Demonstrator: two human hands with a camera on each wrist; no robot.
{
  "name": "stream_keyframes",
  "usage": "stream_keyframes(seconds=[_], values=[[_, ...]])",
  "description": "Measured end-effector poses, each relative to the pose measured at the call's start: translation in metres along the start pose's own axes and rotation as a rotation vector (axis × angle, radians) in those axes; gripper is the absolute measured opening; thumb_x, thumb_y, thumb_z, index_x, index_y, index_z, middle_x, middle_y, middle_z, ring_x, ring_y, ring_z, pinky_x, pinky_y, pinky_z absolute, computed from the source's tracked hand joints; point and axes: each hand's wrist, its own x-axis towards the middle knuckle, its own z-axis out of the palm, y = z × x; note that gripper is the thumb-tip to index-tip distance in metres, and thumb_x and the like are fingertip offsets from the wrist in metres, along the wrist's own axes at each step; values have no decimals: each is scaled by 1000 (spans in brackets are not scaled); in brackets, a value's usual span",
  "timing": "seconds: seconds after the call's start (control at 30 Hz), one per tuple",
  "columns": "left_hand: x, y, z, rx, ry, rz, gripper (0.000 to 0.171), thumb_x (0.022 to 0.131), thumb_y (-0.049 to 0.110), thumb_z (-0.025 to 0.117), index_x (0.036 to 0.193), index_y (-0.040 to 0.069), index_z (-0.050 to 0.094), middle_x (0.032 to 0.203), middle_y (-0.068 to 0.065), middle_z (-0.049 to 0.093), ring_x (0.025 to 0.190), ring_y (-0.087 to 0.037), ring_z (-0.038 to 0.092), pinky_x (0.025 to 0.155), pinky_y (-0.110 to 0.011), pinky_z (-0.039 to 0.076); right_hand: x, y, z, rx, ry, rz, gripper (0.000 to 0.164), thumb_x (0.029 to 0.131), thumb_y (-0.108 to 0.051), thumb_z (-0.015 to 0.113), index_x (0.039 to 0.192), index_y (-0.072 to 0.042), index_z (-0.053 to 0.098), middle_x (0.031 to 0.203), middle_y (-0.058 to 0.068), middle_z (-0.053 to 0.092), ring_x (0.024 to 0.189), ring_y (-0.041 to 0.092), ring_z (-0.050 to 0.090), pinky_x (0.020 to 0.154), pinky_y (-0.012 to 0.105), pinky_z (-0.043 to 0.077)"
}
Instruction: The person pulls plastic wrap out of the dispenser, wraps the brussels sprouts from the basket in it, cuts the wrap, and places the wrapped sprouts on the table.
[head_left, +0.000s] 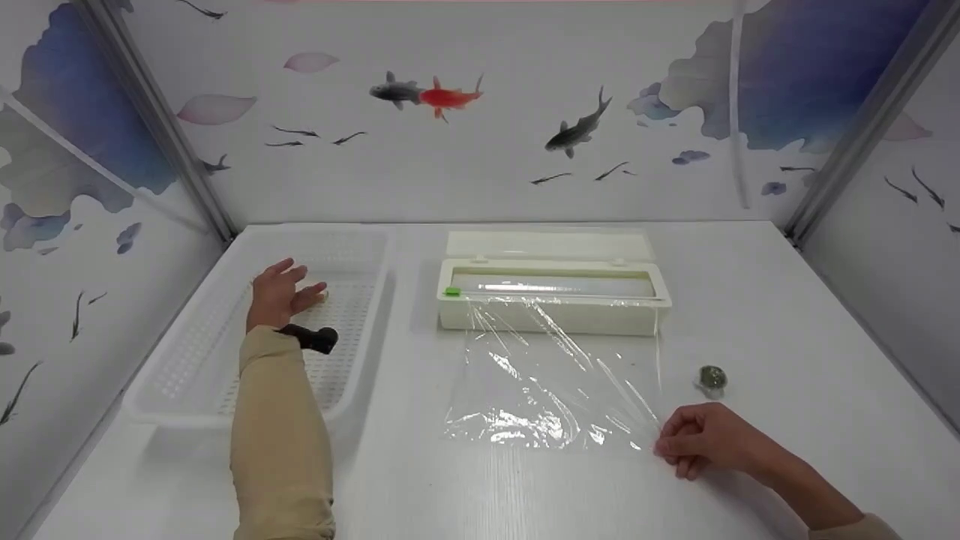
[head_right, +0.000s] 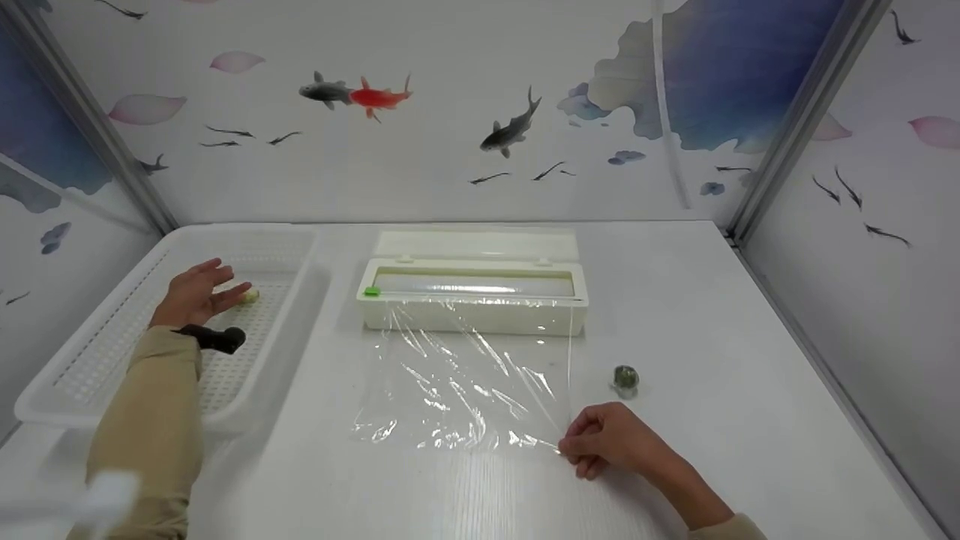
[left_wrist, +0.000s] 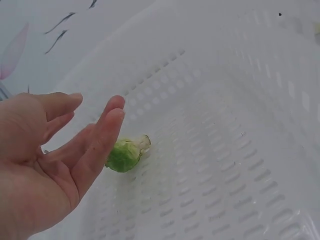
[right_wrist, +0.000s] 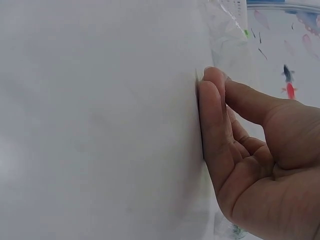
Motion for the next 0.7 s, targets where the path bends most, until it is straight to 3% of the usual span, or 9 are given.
stream_keyframes(seconds=[0.17, 0.23, 0.3, 0.4, 0.47, 0.53, 0.63, 0.7], values=[[9, -5, -2, 39, -18, -72, 65, 108, 16, 39, 163, 23, 5, 171, -1, 0, 79, -9, 73, 94, -23, 58, 1, 1, 0, -1, 8, 13, 29, 91, -22, 75, 101, 3, 65, 80, 4, 73, 67, 12, 71, 63, 27, 62], [13, -8, -2, 66, -30, -88, 65, 108, 16, 38, 163, 23, 4, 171, -3, -3, 89, -12, 73, 99, -25, 55, 1, 0, 0, -6, 14, 20, 29, 91, -23, 75, 101, 2, 66, 80, 4, 73, 68, 12, 70, 63, 28, 62], [15, -10, -3, 108, -39, -100, 65, 108, 14, 38, 163, 23, 4, 170, -4, -3, 109, -16, 70, 105, -25, 52, 0, 0, 0, -10, 15, 22, 28, 91, -22, 75, 101, 2, 66, 80, 3, 73, 68, 13, 70, 63, 28, 62], [19, -13, -3, 185, -52, -106, 66, 107, 11, 40, 162, 19, 5, 170, -1, -2, 141, -20, 47, 111, -23, 46, 0, 0, 0, -10, 12, 26, 28, 91, -22, 74, 102, 2, 66, 80, 3, 72, 68, 13, 70, 64, 28, 62], [20, -14, -2, 178, -46, -116, 65, 106, 9, 40, 162, 16, 7, 170, 2, -2, 150, -21, 32, 112, -22, 45, 0, 0, 0, -11, 11, 26, 29, 91, -22, 75, 102, 2, 65, 80, 3, 72, 68, 13, 70, 64, 28, 62], [19, -13, -1, 156, -36, -115, 65, 105, 6, 42, 161, 11, 9, 170, 3, -1, 152, -21, 28, 111, -21, 45, 1, -1, 0, -13, 12, 27, 29, 91, -23, 75, 102, 2, 65, 80, 3, 72, 68, 13, 70, 64, 28, 62], [16, -9, 1, 79, -3, -100, 65, 103, -1, 43, 159, 6, 12, 170, 0, 3, 140, -19, 48, 107, -20, 49, 1, -1, 0, -13, 13, 24, 30, 90, -23, 75, 102, 2, 65, 80, 4, 72, 68, 13, 70, 64, 28, 62], [13, -6, 2, 54, 7, -74, 66, 101, -5, 44, 158, 3, 12, 170, -3, 6, 117, -14, 65, 104, -21, 51, 1, -1, 0, -11, 13, 21, 30, 90, -23, 75, 102, 3, 65, 80, 4, 72, 68, 13, 70, 64, 28, 62]])
